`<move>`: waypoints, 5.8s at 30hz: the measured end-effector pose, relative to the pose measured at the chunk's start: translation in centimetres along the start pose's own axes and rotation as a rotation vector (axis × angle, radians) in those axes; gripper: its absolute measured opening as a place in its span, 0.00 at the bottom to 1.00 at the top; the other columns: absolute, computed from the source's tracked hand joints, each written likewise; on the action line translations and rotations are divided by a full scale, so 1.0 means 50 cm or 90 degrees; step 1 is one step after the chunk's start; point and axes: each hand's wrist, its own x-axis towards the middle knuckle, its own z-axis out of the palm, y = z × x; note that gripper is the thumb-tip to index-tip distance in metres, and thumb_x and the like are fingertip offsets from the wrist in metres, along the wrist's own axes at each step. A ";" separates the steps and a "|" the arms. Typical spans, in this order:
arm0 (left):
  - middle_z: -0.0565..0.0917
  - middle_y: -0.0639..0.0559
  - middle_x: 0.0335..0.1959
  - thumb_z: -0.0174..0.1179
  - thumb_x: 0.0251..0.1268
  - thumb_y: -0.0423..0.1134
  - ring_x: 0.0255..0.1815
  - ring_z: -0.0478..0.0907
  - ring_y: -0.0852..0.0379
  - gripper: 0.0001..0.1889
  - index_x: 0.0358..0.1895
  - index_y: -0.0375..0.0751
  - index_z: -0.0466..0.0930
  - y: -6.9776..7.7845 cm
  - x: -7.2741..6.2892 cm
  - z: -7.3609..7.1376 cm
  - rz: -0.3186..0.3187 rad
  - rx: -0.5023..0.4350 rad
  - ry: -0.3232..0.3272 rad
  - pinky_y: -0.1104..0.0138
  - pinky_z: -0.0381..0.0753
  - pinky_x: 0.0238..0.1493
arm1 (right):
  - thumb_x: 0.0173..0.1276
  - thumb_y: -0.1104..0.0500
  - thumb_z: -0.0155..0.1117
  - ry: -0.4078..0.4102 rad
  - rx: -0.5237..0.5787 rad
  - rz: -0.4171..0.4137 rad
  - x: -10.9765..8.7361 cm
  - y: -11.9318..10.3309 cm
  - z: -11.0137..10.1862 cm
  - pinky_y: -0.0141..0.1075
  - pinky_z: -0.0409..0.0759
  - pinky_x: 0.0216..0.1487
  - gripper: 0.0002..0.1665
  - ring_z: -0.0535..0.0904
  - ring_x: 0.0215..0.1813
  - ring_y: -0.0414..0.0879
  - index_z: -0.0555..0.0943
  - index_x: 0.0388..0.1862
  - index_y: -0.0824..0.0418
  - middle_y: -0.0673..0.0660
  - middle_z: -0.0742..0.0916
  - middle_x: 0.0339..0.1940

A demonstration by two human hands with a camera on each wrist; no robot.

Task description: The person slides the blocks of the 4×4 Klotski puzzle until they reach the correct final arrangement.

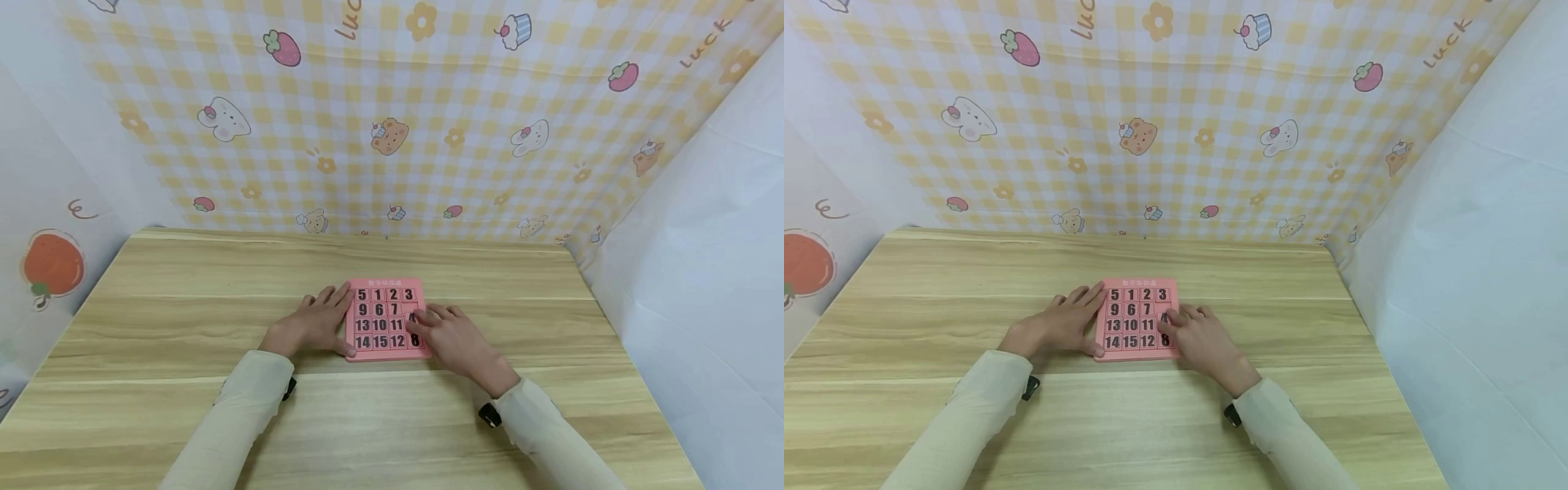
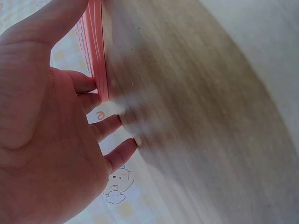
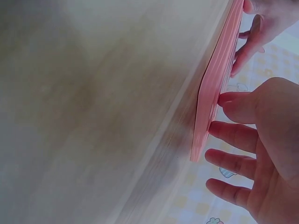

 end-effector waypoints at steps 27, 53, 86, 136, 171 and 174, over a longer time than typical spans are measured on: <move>0.37 0.44 0.83 0.70 0.51 0.62 0.81 0.36 0.36 0.62 0.80 0.36 0.41 0.000 0.000 0.001 -0.004 -0.003 -0.004 0.39 0.41 0.76 | 0.76 0.54 0.55 -0.043 0.047 0.050 0.023 0.009 0.002 0.55 0.73 0.66 0.25 0.72 0.71 0.57 0.74 0.70 0.47 0.55 0.77 0.71; 0.36 0.44 0.82 0.70 0.52 0.63 0.81 0.36 0.36 0.63 0.80 0.36 0.39 -0.001 0.001 0.001 0.000 0.007 -0.008 0.39 0.42 0.76 | 0.77 0.54 0.54 -0.059 0.053 0.060 0.028 0.011 0.000 0.55 0.73 0.66 0.25 0.71 0.71 0.57 0.72 0.71 0.48 0.55 0.76 0.72; 0.35 0.46 0.83 0.69 0.53 0.64 0.82 0.35 0.39 0.63 0.80 0.38 0.38 0.001 0.001 -0.006 -0.013 0.020 -0.019 0.41 0.43 0.77 | 0.75 0.58 0.58 0.003 0.039 0.013 0.005 0.007 -0.008 0.55 0.76 0.62 0.22 0.76 0.67 0.58 0.78 0.66 0.48 0.55 0.81 0.66; 0.35 0.45 0.83 0.70 0.51 0.65 0.82 0.35 0.38 0.64 0.80 0.38 0.39 0.000 0.002 -0.003 -0.016 0.005 -0.017 0.41 0.42 0.77 | 0.68 0.59 0.65 0.001 0.016 -0.026 -0.031 -0.017 -0.014 0.53 0.79 0.58 0.22 0.79 0.63 0.56 0.83 0.60 0.47 0.54 0.83 0.63; 0.35 0.46 0.83 0.70 0.51 0.63 0.82 0.35 0.38 0.63 0.81 0.39 0.39 0.001 0.002 -0.003 -0.017 0.013 -0.017 0.40 0.42 0.77 | 0.71 0.59 0.61 -0.021 0.039 -0.004 -0.017 -0.008 -0.007 0.55 0.77 0.62 0.24 0.76 0.67 0.57 0.79 0.65 0.47 0.56 0.79 0.68; 0.35 0.46 0.83 0.70 0.52 0.63 0.82 0.35 0.38 0.63 0.80 0.39 0.39 0.001 0.001 -0.003 -0.017 0.011 -0.018 0.40 0.42 0.77 | 0.73 0.61 0.57 -0.025 0.038 -0.014 -0.017 -0.017 -0.012 0.54 0.77 0.62 0.24 0.75 0.68 0.57 0.78 0.67 0.47 0.55 0.78 0.70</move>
